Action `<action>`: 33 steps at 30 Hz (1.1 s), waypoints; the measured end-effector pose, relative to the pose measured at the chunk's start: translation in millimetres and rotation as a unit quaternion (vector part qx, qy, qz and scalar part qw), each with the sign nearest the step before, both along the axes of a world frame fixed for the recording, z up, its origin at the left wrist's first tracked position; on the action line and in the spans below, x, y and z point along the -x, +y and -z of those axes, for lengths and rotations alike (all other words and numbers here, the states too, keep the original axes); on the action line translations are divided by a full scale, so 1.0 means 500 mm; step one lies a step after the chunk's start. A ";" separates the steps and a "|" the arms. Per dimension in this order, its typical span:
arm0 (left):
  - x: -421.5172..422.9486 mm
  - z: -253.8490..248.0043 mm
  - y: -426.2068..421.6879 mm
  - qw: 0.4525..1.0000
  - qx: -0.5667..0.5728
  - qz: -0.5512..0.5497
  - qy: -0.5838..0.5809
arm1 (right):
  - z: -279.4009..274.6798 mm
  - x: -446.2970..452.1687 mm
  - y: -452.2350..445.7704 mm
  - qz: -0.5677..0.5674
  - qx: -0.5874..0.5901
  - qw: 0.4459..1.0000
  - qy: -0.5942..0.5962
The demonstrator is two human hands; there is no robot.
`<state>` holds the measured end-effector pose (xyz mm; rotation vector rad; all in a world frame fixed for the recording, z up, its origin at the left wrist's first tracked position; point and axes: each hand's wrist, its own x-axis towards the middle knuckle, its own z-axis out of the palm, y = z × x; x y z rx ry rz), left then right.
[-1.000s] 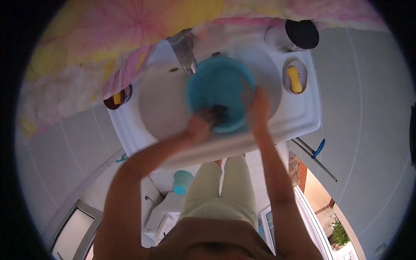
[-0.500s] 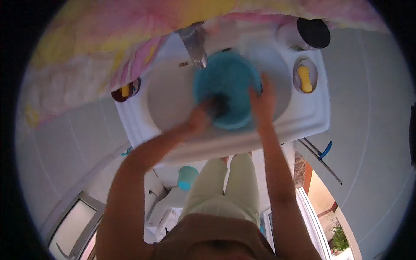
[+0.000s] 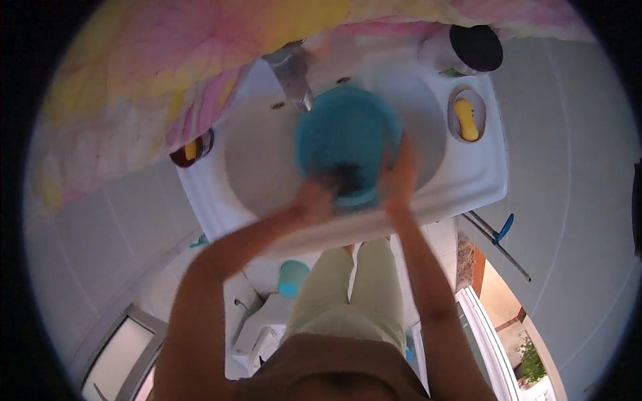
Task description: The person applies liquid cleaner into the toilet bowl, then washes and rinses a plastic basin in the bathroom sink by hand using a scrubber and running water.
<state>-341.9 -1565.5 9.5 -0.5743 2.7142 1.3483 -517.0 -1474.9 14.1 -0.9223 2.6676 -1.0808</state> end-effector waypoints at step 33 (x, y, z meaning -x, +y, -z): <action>0.220 0.036 -0.287 0.822 0.412 0.392 -0.045 | -0.004 0.098 -0.039 -0.072 -0.077 0.991 -0.081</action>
